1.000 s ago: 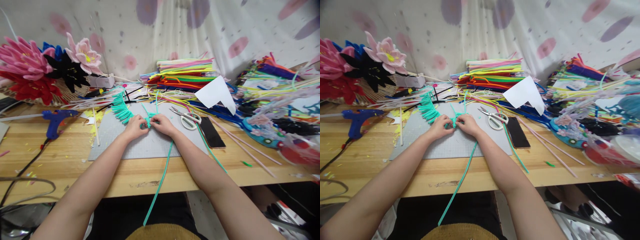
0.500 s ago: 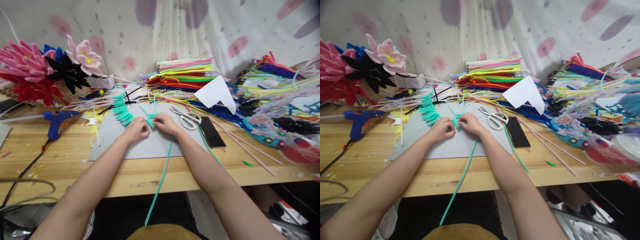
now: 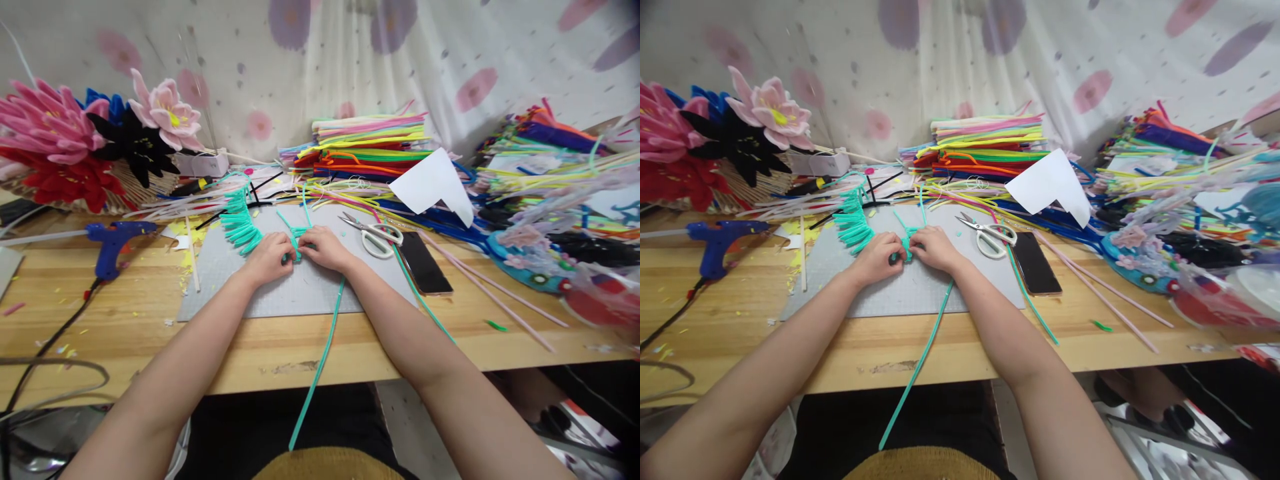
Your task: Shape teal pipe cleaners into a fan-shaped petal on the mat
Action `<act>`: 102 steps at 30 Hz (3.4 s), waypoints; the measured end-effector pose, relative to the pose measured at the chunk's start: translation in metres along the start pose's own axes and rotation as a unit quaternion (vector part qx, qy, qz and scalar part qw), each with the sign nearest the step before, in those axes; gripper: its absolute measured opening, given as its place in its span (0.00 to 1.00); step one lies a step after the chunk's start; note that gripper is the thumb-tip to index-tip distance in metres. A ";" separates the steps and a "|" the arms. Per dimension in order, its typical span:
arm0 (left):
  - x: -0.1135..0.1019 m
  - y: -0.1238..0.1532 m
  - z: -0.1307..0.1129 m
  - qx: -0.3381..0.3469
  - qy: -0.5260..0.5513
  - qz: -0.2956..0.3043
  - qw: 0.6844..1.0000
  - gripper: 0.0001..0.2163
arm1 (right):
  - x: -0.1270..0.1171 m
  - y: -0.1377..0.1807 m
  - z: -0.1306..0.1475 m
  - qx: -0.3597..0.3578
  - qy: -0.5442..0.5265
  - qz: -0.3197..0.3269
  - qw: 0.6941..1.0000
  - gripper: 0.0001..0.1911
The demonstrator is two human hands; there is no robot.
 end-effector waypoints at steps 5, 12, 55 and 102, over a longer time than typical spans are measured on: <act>0.000 -0.001 -0.001 0.002 0.007 -0.004 1.000 0.04 | 0.002 -0.001 0.001 -0.045 0.025 0.043 0.998 0.06; -0.012 0.004 0.010 -0.055 0.104 -0.015 0.993 0.08 | 0.007 -0.002 0.002 -0.063 0.011 0.050 0.997 0.07; -0.027 0.012 0.025 -0.078 0.144 0.019 0.986 0.04 | 0.016 -0.009 0.017 -0.047 -0.132 0.047 0.989 0.05; -0.067 0.032 0.033 -0.115 0.078 0.141 0.980 0.05 | 0.014 -0.006 0.019 -0.078 -0.002 -0.020 0.997 0.12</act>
Point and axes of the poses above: each hand's wrist, its own y-axis away from the middle knuckle, its own x-axis out of the palm, z = x × y, the point moved 2 cm from there along -y, towards the middle knuckle, and after that the axes turned 5 degrees about z, right-handed, at the moved point
